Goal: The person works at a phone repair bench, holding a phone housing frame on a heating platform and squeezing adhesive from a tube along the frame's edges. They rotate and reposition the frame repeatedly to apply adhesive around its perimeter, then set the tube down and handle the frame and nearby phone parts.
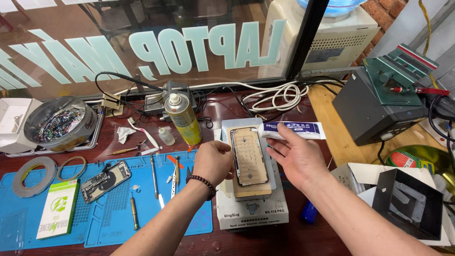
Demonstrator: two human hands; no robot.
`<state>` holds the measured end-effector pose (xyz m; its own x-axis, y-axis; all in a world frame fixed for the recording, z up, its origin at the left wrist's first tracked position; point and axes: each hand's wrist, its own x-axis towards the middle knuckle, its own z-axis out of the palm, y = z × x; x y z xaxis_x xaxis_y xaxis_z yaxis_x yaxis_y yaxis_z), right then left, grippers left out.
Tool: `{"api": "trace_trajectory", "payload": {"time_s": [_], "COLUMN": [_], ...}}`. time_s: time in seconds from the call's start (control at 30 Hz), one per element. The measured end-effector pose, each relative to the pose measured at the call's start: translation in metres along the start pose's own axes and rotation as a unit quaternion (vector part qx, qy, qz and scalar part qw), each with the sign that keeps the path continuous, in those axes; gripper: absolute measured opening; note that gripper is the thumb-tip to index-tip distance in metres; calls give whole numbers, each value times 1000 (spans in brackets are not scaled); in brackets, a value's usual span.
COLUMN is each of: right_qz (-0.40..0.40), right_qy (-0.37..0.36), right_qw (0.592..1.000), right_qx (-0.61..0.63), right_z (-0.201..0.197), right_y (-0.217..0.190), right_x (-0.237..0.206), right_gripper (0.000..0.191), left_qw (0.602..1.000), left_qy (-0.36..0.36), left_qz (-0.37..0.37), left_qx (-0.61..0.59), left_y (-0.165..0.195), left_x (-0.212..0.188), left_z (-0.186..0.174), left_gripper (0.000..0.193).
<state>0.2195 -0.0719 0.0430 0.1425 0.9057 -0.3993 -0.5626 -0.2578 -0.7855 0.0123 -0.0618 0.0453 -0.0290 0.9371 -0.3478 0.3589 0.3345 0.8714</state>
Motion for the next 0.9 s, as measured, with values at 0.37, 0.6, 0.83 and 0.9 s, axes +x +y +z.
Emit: {"api": "trace_trajectory", "payload": {"time_s": [0.37, 0.6, 0.83, 0.9], "right_qz": [-7, 0, 8, 8], "right_qy": [7, 1, -3, -7], "right_qw": [1000, 1000, 999, 999], "right_qx": [-25, -28, -35, -39], "right_z": [7, 14, 15, 15], "right_y": [1, 1, -2, -1], "right_x": [0, -5, -12, -14], "right_gripper": [25, 22, 25, 25], "left_qw": [999, 997, 996, 994], "left_qy": [-23, -38, -27, -32], "left_qz": [-35, -57, -74, -84], "left_qx": [-21, -29, -34, -62], "left_y": [1, -4, -7, -7], "left_x": [8, 15, 18, 18], "left_z": [1, -3, 1, 1], "left_gripper": [30, 33, 34, 35]}}
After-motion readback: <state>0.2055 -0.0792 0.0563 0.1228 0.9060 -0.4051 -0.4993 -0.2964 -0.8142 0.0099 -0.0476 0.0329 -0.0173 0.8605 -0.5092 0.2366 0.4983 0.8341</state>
